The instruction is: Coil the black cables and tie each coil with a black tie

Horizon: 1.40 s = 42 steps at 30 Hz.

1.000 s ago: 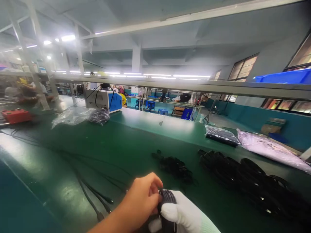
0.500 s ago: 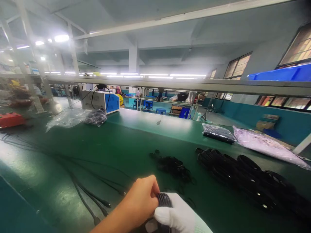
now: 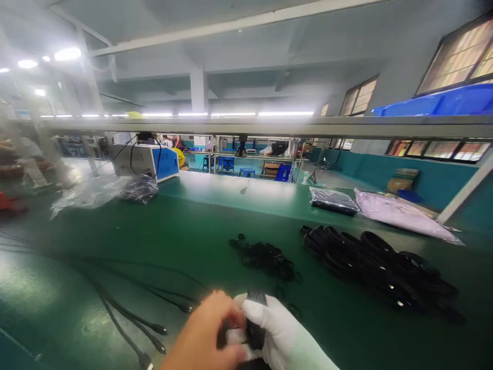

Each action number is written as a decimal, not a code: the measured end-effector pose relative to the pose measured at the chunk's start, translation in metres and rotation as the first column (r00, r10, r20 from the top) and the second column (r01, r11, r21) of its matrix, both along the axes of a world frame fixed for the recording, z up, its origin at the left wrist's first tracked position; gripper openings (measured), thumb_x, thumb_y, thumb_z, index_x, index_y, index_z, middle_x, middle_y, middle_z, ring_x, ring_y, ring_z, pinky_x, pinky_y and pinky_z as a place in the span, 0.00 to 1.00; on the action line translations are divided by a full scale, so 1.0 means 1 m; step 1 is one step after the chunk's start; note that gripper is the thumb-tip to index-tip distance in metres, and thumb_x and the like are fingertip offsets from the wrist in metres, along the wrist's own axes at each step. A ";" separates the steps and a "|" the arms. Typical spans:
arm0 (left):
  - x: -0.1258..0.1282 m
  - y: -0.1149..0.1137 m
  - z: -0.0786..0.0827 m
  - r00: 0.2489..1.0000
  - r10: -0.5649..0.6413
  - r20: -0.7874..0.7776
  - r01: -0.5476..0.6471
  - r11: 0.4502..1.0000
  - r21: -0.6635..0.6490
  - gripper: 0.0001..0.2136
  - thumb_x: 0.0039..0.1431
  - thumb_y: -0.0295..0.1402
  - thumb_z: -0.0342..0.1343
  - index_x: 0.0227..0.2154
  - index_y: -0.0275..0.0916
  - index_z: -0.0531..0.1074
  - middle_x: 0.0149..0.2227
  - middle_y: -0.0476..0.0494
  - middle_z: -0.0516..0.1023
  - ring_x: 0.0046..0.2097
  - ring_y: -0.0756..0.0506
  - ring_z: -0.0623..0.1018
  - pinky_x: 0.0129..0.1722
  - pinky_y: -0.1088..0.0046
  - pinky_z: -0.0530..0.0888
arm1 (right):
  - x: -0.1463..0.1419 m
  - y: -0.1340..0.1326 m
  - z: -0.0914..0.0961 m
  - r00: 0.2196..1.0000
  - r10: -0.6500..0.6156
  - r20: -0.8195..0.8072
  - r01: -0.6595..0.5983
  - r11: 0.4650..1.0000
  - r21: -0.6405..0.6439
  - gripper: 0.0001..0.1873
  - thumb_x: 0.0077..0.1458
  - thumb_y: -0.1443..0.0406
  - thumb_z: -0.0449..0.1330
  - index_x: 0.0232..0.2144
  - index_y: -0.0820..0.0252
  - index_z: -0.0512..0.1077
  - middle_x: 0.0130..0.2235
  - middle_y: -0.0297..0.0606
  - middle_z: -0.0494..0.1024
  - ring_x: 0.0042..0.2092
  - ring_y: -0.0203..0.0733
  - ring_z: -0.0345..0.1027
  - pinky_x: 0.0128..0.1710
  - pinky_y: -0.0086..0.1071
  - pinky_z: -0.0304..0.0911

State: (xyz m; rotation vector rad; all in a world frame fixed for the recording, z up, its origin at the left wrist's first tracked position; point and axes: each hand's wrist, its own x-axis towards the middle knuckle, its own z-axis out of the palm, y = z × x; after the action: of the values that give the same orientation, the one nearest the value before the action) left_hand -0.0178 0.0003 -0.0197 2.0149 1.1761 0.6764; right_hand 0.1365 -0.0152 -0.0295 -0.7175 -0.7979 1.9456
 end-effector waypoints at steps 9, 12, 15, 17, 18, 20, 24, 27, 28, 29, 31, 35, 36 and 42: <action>-0.004 -0.003 0.010 0.992 0.056 0.110 -0.054 0.998 -0.025 0.06 0.51 0.28 0.53 0.33 0.41 0.70 0.32 0.49 0.74 0.35 0.47 0.71 0.36 0.72 0.66 | 0.007 -0.001 0.002 0.999 0.028 -0.025 -0.030 0.996 -0.086 0.15 0.51 0.58 0.62 0.36 0.64 0.68 0.32 0.39 0.71 0.35 0.41 0.69 0.29 0.32 0.66; -0.007 0.007 0.022 0.985 0.117 0.127 -0.107 0.991 -0.085 0.08 0.54 0.28 0.50 0.37 0.41 0.70 0.30 0.52 0.74 0.32 0.49 0.72 0.33 0.75 0.66 | 0.010 -0.004 0.004 0.996 0.087 0.029 -0.084 0.992 -0.095 0.16 0.50 0.60 0.63 0.39 0.64 0.68 0.33 0.39 0.72 0.36 0.43 0.71 0.27 0.32 0.67; 0.001 0.012 0.018 0.995 0.087 0.043 -0.084 0.994 -0.064 0.08 0.49 0.25 0.51 0.32 0.41 0.70 0.26 0.54 0.74 0.29 0.50 0.71 0.29 0.76 0.64 | 0.009 -0.005 0.007 0.981 0.164 0.100 -0.155 0.983 -0.098 0.14 0.48 0.64 0.64 0.37 0.64 0.68 0.34 0.38 0.72 0.32 0.37 0.71 0.26 0.25 0.63; 0.007 0.012 0.012 0.994 0.106 0.016 -0.106 0.994 -0.027 0.06 0.48 0.24 0.49 0.27 0.41 0.68 0.24 0.54 0.73 0.27 0.50 0.71 0.27 0.77 0.63 | 0.008 -0.004 0.010 0.971 0.176 0.160 -0.167 0.984 -0.068 0.14 0.47 0.66 0.63 0.37 0.63 0.68 0.32 0.37 0.72 0.30 0.34 0.69 0.29 0.26 0.62; 0.009 0.012 0.009 0.993 0.117 0.007 -0.117 0.993 0.000 0.05 0.48 0.24 0.49 0.26 0.40 0.68 0.23 0.53 0.72 0.27 0.50 0.70 0.26 0.77 0.62 | 0.008 -0.003 0.012 0.965 0.180 0.192 -0.178 0.984 -0.030 0.13 0.46 0.66 0.63 0.36 0.64 0.69 0.31 0.36 0.72 0.28 0.33 0.68 0.31 0.27 0.62; 0.011 0.011 0.004 0.991 0.133 -0.014 -0.132 0.989 0.066 0.05 0.48 0.24 0.48 0.24 0.40 0.67 0.23 0.52 0.71 0.27 0.50 0.70 0.26 0.77 0.62 | 0.009 -0.001 0.014 0.949 0.186 0.256 -0.209 0.976 0.064 0.12 0.43 0.66 0.64 0.33 0.65 0.70 0.27 0.34 0.71 0.27 0.33 0.65 0.31 0.29 0.61; 0.013 0.010 -0.001 0.991 0.127 -0.039 -0.120 0.980 0.162 0.06 0.47 0.22 0.48 0.24 0.40 0.66 0.23 0.52 0.70 0.27 0.50 0.69 0.26 0.76 0.61 | 0.008 0.001 0.018 0.926 0.137 0.351 -0.193 0.973 0.130 0.10 0.42 0.67 0.62 0.31 0.66 0.72 0.23 0.32 0.68 0.25 0.31 0.60 0.30 0.28 0.58; 0.013 0.016 -0.001 0.996 0.091 -0.021 -0.085 0.980 0.180 0.06 0.47 0.22 0.48 0.24 0.39 0.67 0.24 0.52 0.70 0.26 0.50 0.68 0.26 0.77 0.61 | 0.007 0.002 0.018 0.924 0.117 0.365 -0.162 0.982 0.095 0.09 0.42 0.69 0.59 0.29 0.68 0.72 0.24 0.35 0.68 0.25 0.31 0.60 0.29 0.27 0.56; 0.012 0.020 0.001 0.998 0.067 -0.007 -0.065 0.984 0.163 0.06 0.48 0.23 0.48 0.24 0.39 0.67 0.24 0.52 0.70 0.27 0.50 0.68 0.26 0.77 0.62 | 0.007 0.002 0.018 0.931 0.118 0.346 -0.151 0.986 0.069 0.08 0.41 0.69 0.59 0.28 0.68 0.72 0.25 0.36 0.69 0.25 0.31 0.60 0.28 0.27 0.55; 0.011 0.023 0.003 0.999 0.035 0.014 -0.037 0.992 0.124 0.06 0.48 0.23 0.49 0.25 0.39 0.68 0.24 0.52 0.71 0.27 0.50 0.69 0.27 0.77 0.62 | 0.008 0.002 0.017 0.941 0.113 0.320 -0.134 0.990 0.044 0.08 0.40 0.69 0.59 0.27 0.68 0.71 0.25 0.36 0.69 0.25 0.31 0.61 0.27 0.27 0.55; 0.009 0.029 0.012 0.995 -0.020 0.098 0.021 1.000 -0.003 0.06 0.49 0.25 0.50 0.29 0.39 0.70 0.26 0.51 0.72 0.29 0.50 0.70 0.29 0.77 0.65 | 0.011 0.001 0.016 0.956 0.072 0.283 -0.072 0.997 -0.011 0.12 0.38 0.68 0.60 0.30 0.66 0.70 0.26 0.35 0.70 0.24 0.31 0.61 0.25 0.26 0.54; 0.012 0.034 0.024 0.965 -0.043 0.260 0.091 0.980 -0.177 0.07 0.51 0.31 0.53 0.33 0.37 0.71 0.31 0.49 0.73 0.33 0.49 0.71 0.34 0.76 0.67 | 0.021 0.000 0.015 0.951 0.017 0.309 -0.010 1.000 -0.023 0.20 0.38 0.67 0.62 0.38 0.62 0.68 0.26 0.33 0.72 0.24 0.33 0.65 0.25 0.26 0.55; 0.014 0.034 0.024 0.964 -0.037 0.265 0.088 0.980 -0.181 0.06 0.51 0.32 0.53 0.31 0.37 0.71 0.29 0.50 0.72 0.33 0.49 0.70 0.33 0.76 0.67 | 0.022 0.000 0.015 0.946 0.023 0.322 -0.024 1.000 -0.001 0.19 0.38 0.68 0.62 0.38 0.63 0.68 0.26 0.33 0.73 0.25 0.34 0.65 0.25 0.27 0.56; 0.014 0.047 0.009 0.986 0.128 0.109 -0.117 0.988 -0.104 0.11 0.57 0.37 0.47 0.26 0.37 0.71 0.26 0.49 0.72 0.31 0.48 0.70 0.30 0.75 0.64 | 0.025 -0.001 0.028 0.974 -0.067 0.216 0.072 0.997 -0.014 0.21 0.37 0.68 0.64 0.38 0.63 0.66 0.26 0.34 0.73 0.28 0.37 0.69 0.26 0.28 0.59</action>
State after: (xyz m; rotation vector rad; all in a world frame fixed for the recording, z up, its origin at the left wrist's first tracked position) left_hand -0.0037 0.0476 -0.0104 1.8095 1.2477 0.7713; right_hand 0.1619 -0.0164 -0.0019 -0.9691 -0.8706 1.8369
